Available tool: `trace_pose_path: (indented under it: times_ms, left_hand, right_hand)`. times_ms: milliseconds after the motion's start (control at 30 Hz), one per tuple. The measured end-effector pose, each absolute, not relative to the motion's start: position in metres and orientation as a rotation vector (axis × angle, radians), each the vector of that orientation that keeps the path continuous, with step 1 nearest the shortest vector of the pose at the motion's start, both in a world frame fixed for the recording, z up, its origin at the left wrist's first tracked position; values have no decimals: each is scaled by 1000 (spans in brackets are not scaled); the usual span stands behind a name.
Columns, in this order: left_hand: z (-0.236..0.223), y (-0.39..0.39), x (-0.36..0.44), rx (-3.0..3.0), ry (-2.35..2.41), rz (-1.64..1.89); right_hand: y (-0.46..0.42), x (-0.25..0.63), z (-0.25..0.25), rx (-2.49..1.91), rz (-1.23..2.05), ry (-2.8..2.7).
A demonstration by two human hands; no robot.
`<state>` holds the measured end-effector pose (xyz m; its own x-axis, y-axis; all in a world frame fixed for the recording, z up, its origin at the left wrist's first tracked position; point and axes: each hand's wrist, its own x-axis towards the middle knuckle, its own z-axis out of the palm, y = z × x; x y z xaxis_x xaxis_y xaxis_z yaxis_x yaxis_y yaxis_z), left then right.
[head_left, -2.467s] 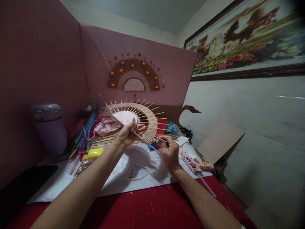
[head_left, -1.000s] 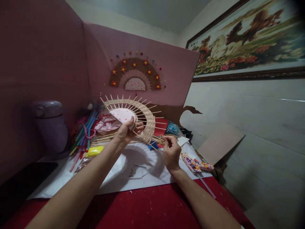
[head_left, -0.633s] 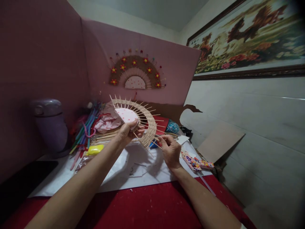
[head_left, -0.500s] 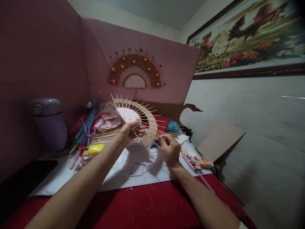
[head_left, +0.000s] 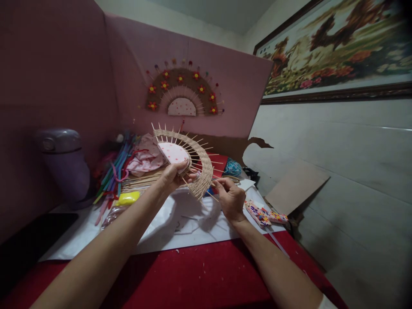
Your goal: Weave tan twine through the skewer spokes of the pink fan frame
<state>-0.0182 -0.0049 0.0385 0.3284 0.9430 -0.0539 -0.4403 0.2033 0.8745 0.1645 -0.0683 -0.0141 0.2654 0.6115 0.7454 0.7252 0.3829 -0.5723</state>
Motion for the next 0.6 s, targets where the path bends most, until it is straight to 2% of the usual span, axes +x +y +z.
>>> trace_pose_path:
  times_ms: [600]
  left_hand:
    - [48,-10,-25,857,658,1070]
  right_hand:
    - [-67,171,-4,-1234,-224,-1445]
